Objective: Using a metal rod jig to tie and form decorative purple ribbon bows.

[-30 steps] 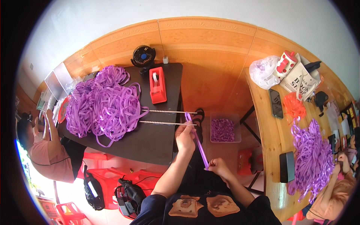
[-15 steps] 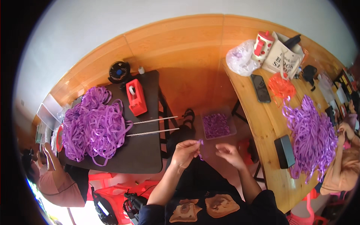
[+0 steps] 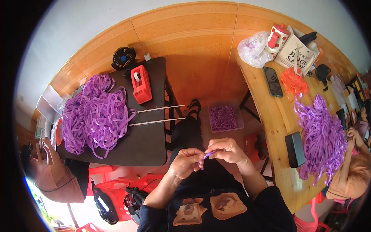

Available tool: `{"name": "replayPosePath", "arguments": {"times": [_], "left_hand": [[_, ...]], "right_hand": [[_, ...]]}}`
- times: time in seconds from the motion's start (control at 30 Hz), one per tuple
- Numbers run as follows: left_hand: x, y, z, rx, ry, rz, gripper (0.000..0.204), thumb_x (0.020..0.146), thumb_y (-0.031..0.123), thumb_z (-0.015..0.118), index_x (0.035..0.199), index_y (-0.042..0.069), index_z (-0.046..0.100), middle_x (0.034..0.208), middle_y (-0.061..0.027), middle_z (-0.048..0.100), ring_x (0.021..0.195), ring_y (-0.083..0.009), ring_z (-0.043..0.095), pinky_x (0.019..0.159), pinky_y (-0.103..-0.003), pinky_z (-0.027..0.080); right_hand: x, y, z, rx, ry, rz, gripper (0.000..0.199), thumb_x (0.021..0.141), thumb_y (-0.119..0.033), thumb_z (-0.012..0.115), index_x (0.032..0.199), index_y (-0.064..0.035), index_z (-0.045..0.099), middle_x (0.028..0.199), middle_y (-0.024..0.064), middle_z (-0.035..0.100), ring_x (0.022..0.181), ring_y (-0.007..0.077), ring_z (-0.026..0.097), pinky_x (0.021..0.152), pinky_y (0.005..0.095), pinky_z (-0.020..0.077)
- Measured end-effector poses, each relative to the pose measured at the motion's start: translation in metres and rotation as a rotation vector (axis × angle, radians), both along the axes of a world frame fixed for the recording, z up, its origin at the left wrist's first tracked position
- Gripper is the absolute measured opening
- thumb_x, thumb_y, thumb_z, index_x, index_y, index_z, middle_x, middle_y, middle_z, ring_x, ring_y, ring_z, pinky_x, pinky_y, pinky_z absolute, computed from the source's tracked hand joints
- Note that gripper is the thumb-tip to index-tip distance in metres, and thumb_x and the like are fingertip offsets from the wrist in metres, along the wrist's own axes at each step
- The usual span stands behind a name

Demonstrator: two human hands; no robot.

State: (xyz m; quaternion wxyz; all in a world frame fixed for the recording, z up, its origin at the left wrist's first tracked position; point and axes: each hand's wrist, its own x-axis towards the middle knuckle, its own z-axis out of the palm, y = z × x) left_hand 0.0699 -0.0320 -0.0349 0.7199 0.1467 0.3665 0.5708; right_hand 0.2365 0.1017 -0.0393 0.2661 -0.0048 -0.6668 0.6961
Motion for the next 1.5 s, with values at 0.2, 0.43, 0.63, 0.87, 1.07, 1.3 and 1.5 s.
{"name": "replayPosePath", "arguments": {"times": [0.2, 0.43, 0.63, 0.87, 1.07, 1.3, 1.5], "left_hand": [[-0.001, 0.0, 0.008, 0.005, -0.054, -0.04, 0.013, 0.087, 0.01, 0.065, 0.089, -0.003, 0.064, 0.071, -0.0091, 0.062, 0.062, -0.0153, 0.059, 0.048, -0.022, 0.04], [-0.011, -0.003, 0.005, 0.023, -0.066, -0.159, 0.014, 0.087, 0.012, 0.066, 0.093, -0.001, 0.065, 0.07, -0.0057, 0.06, 0.06, -0.0123, 0.058, 0.049, -0.019, 0.042], [-0.014, -0.002, 0.007, 0.059, -0.071, -0.266, 0.02, 0.09, 0.012, 0.063, 0.103, -0.002, 0.065, 0.067, -0.0027, 0.057, 0.057, -0.008, 0.052, 0.046, -0.018, 0.036], [-0.014, -0.004, 0.012, 0.083, -0.051, -0.331, 0.02, 0.089, 0.01, 0.064, 0.096, -0.008, 0.066, 0.067, -0.0039, 0.056, 0.056, -0.0064, 0.048, 0.047, -0.018, 0.035], [0.0, -0.015, 0.027, 0.286, 0.401, -0.13, 0.01, 0.088, 0.004, 0.063, 0.087, -0.005, 0.068, 0.069, -0.0016, 0.058, 0.058, -0.0065, 0.05, 0.051, -0.02, 0.037], [0.017, -0.018, 0.031, 0.717, 1.811, 0.264, 0.008, 0.078, -0.006, 0.06, 0.084, -0.001, 0.06, 0.064, -0.0117, 0.051, 0.056, -0.0279, 0.054, 0.049, -0.038, 0.043], [-0.004, -0.015, 0.023, 0.437, 1.167, 0.114, 0.011, 0.084, 0.007, 0.065, 0.091, -0.002, 0.067, 0.068, -0.0105, 0.062, 0.059, -0.0149, 0.06, 0.05, -0.025, 0.045]], "right_hand": [[-0.001, -0.006, 0.013, 0.126, 0.042, -0.108, 0.018, 0.075, 0.007, 0.069, 0.092, 0.0028, 0.068, 0.075, 0.0098, 0.063, 0.066, 0.0168, 0.058, 0.057, 0.0265, 0.0448], [0.0, -0.002, 0.025, 0.309, 0.051, -0.097, 0.017, 0.073, 0.005, 0.072, 0.089, 0.0011, 0.068, 0.071, 0.009, 0.063, 0.062, 0.0178, 0.056, 0.055, 0.0291, 0.0426], [-0.003, 0.0, 0.026, 0.465, 0.083, -0.105, 0.015, 0.071, 0.002, 0.073, 0.085, -0.0007, 0.068, 0.07, 0.0062, 0.063, 0.061, 0.018, 0.056, 0.061, 0.0305, 0.0416], [-0.003, -0.011, 0.04, 0.58, 0.104, -0.125, 0.017, 0.067, 0.001, 0.07, 0.083, -0.0028, 0.066, 0.073, 0.0046, 0.061, 0.068, 0.0206, 0.057, 0.065, 0.031, 0.0404], [-0.003, -0.022, 0.035, 0.59, 0.097, -0.198, 0.016, 0.067, 0.004, 0.069, 0.081, -0.0036, 0.065, 0.072, 0.0045, 0.06, 0.065, 0.0209, 0.055, 0.062, 0.0326, 0.0386], [-0.006, -0.037, 0.023, 0.325, -0.193, -0.326, 0.014, 0.075, 0.008, 0.066, 0.088, 0.004, 0.062, 0.073, 0.0109, 0.058, 0.063, 0.0217, 0.056, 0.056, 0.0304, 0.0424], [-0.002, -0.012, 0.024, 0.458, -0.151, -0.319, 0.021, 0.072, 0.008, 0.067, 0.092, 0.0019, 0.063, 0.075, 0.0105, 0.061, 0.066, 0.0211, 0.059, 0.057, 0.0301, 0.0444]]}}
